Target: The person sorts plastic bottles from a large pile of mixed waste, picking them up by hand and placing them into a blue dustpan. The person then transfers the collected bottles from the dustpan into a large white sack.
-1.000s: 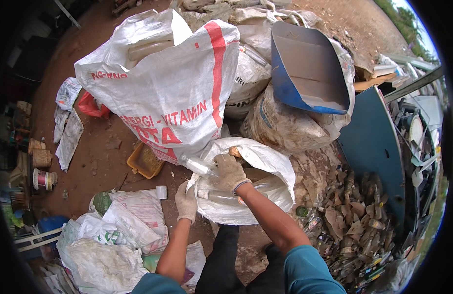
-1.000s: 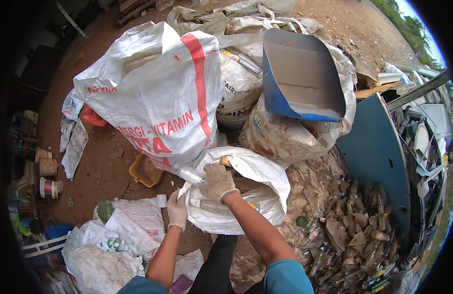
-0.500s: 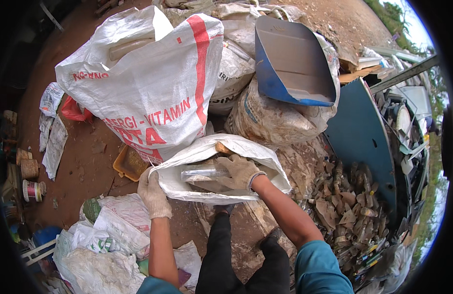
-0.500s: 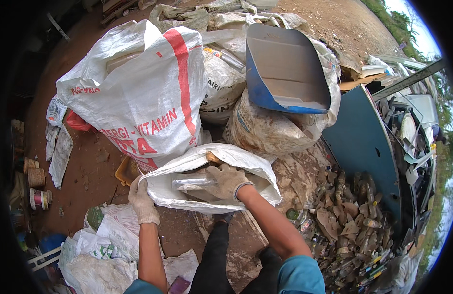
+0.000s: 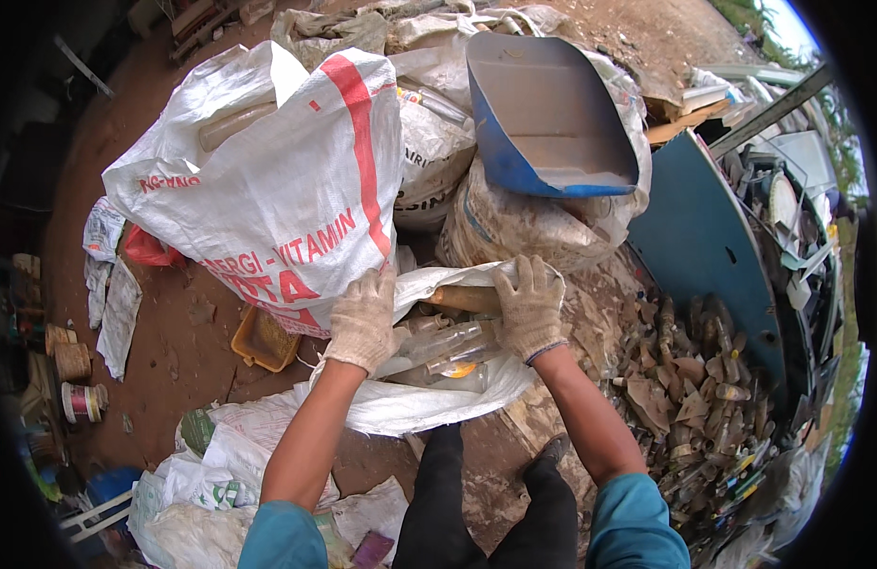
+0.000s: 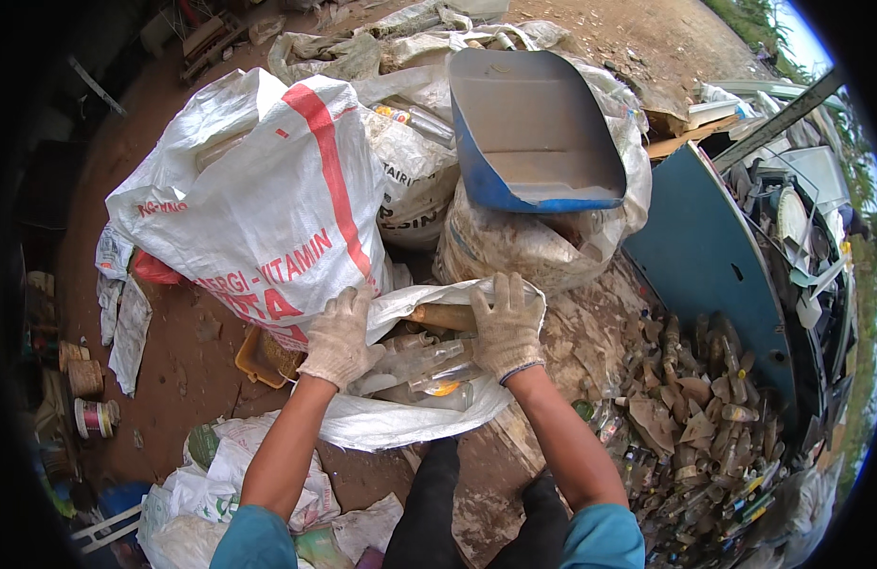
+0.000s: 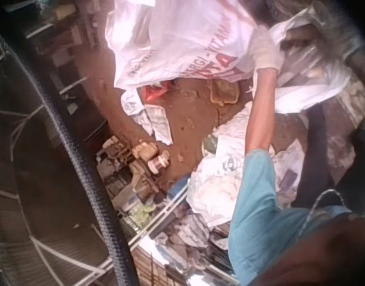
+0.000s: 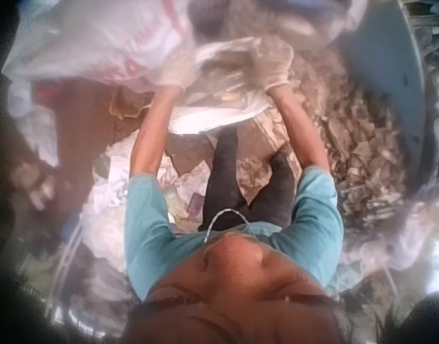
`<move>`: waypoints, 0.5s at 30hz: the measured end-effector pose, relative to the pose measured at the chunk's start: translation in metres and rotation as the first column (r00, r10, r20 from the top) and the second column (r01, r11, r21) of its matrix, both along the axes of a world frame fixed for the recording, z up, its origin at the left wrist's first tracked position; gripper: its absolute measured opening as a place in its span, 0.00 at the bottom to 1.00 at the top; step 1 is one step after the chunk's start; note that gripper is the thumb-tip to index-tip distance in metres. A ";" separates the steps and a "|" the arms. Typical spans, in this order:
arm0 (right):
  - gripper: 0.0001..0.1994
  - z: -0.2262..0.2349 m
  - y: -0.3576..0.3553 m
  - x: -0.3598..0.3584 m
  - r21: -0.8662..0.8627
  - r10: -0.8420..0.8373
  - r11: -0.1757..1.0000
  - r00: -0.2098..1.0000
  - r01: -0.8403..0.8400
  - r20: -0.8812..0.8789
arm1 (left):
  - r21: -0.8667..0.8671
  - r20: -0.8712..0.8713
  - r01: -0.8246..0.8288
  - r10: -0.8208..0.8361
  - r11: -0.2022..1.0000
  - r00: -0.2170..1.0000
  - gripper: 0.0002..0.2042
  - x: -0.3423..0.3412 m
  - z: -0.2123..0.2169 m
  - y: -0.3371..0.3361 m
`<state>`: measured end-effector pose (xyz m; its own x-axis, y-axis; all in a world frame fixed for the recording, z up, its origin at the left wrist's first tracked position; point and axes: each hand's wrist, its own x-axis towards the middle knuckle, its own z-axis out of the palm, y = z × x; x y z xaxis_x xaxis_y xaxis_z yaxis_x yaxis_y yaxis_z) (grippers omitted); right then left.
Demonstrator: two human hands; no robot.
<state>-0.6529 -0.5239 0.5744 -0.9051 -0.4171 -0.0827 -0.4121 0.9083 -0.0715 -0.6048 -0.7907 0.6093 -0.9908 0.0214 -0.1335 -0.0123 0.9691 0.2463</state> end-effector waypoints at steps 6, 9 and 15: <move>0.39 0.009 0.026 0.008 0.211 0.030 0.977 0.999 -0.027 -0.011 | -0.102 -0.140 0.050 -0.064 0.993 0.988 0.09 -0.092 -0.035 -0.013; 0.39 0.022 0.060 0.027 0.025 -0.050 0.998 0.970 0.057 -0.240 | -0.148 -0.233 0.019 -0.054 0.989 0.971 0.08 -0.096 -0.005 -0.017; 0.38 0.002 0.077 0.123 -0.337 -0.640 0.297 0.448 0.894 0.624 | 0.347 -0.344 0.193 -0.067 0.918 0.936 0.23 0.003 0.057 0.030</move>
